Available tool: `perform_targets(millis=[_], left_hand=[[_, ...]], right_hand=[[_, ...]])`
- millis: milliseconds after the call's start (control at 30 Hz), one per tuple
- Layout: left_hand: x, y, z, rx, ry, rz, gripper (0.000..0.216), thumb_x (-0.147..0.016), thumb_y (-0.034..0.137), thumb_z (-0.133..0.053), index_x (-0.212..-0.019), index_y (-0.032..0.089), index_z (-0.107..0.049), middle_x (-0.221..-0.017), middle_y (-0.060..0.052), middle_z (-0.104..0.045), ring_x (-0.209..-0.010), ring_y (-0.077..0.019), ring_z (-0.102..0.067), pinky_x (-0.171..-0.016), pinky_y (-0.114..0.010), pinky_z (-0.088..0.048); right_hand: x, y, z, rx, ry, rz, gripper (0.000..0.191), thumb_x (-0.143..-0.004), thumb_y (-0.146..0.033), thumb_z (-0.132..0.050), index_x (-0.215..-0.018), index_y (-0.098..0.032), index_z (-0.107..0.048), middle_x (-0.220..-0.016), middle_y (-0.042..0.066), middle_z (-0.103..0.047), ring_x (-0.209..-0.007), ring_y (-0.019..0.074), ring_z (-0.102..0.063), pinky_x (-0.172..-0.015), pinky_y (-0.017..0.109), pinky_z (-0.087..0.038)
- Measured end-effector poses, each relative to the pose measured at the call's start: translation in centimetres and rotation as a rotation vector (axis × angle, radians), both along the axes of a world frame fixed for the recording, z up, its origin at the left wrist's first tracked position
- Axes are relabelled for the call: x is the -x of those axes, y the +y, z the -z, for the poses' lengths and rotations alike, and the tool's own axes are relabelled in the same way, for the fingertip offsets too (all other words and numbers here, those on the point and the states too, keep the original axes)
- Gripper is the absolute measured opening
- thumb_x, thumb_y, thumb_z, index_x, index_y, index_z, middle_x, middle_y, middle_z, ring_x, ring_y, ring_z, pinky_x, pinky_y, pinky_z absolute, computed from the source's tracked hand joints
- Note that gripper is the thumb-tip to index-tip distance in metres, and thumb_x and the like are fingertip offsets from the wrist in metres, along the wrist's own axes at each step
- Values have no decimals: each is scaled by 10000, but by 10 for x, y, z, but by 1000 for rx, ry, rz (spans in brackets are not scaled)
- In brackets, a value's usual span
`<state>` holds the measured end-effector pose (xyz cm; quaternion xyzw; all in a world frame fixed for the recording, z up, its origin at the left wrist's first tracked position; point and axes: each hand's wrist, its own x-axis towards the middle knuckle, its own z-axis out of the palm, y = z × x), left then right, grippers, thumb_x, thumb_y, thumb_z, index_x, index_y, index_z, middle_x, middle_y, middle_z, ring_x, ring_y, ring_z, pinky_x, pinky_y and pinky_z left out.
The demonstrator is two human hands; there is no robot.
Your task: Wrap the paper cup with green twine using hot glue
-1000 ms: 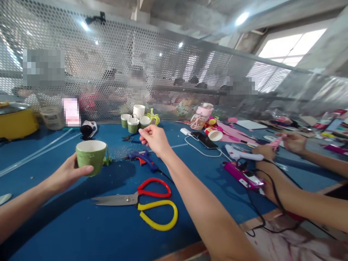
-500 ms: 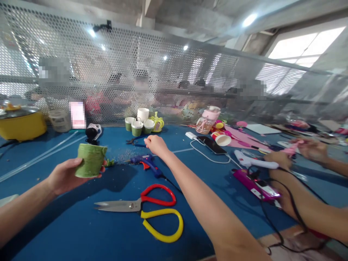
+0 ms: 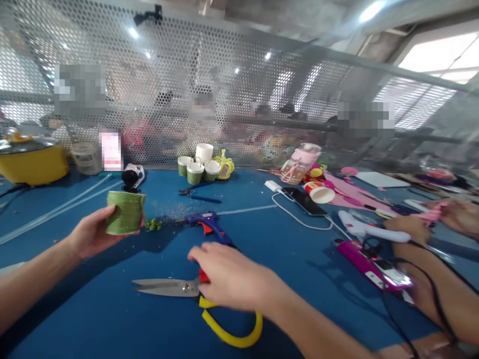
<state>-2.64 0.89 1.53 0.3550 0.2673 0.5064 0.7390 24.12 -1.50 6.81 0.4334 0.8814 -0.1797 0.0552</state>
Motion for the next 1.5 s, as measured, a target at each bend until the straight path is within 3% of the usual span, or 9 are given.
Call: perform_targets(millis=[200, 467, 700, 900, 1033, 1167, 1233, 1367, 1500], left_hand=[[-5, -4, -1, 17, 30, 14, 424, -700, 403, -596, -1034, 142, -582, -923, -97, -676, -821, -224, -639, -733, -312, -506], [-6, -6, -5, -72, 141, -25, 473, -642, 410, -657, -1026, 149, -565, -941, -98, -662, -829, -231, -632, -749, -329, -484], [-11, -11, -14, -322, 549, -222, 623, -518, 263, -779, -1058, 130, -497, -1008, -115, -617, -867, -234, -581, -756, -331, -457], [-9, -4, -6, -388, 591, -452, 650, -589, 301, -745, -1128, 160, -410, -1048, -92, -562, -929, -225, -544, -808, -346, -446], [-12, -5, -7, -445, 649, -485, 699, -576, 284, -752, -1156, 176, -378, -1101, -102, -542, -1025, -258, -514, -911, -403, -401], [-11, -10, -14, -584, 727, -517, 751, -564, 246, -760, -1184, 196, -340, -1165, -103, -501, -1083, -264, -485, -967, -417, -356], [-9, -10, -16, -643, 769, -556, 745, -569, 235, -759, -1185, 211, -339, -1210, -98, -466, -1121, -263, -457, -983, -400, -340], [-7, -9, -19, -654, 781, -627, 722, -588, 232, -750, -1176, 233, -331, -1196, -81, -471, -1116, -248, -460, -963, -359, -356], [-10, -9, -22, -614, 740, -662, 725, -579, 217, -752, -1169, 223, -332, -1144, -81, -506, -1087, -248, -480, -951, -353, -362]], right_hand=[[-14, -28, 32, -244, -95, 19, 525, -600, -23, -551, -1101, -179, -573, -940, 117, -547, -862, 244, -523, -733, 364, -429], [-20, -35, 39, -184, -31, 39, 612, -599, -52, -559, -1195, -184, -520, -960, 123, -548, -899, 245, -533, -791, 381, -435], [-29, -38, 44, 74, 259, 307, 647, -619, -72, -527, -1228, -283, -467, -1141, 95, -488, -954, 203, -555, -832, 338, -446], [-32, -35, 32, 548, 704, 594, 565, -647, -365, -683, -1160, -241, -484, -839, 42, -566, -660, 121, -546, -591, 238, -454], [-24, -36, 12, 739, 950, 499, 588, -672, -566, -604, -1153, -261, -455, -660, -35, -475, -409, 35, -313, -392, 192, -291], [-3, -25, 20, 746, 1105, 331, 675, -556, -643, -642, -1063, -233, -472, -673, -18, -474, -625, 125, -509, -638, 289, -433], [7, -14, 35, 673, 1170, 319, 656, -522, -696, -614, -970, -240, -466, -581, -41, -432, -646, 166, -543, -650, 328, -437], [13, 0, 53, 660, 1102, 281, 653, -567, -730, -541, -979, -234, -442, -625, -16, -477, -630, 162, -543, -557, 298, -443], [10, -5, 43, 663, 1013, 215, 672, -622, -739, -475, -1041, -217, -408, -620, -36, -471, -433, 62, -394, -393, 193, -330]])
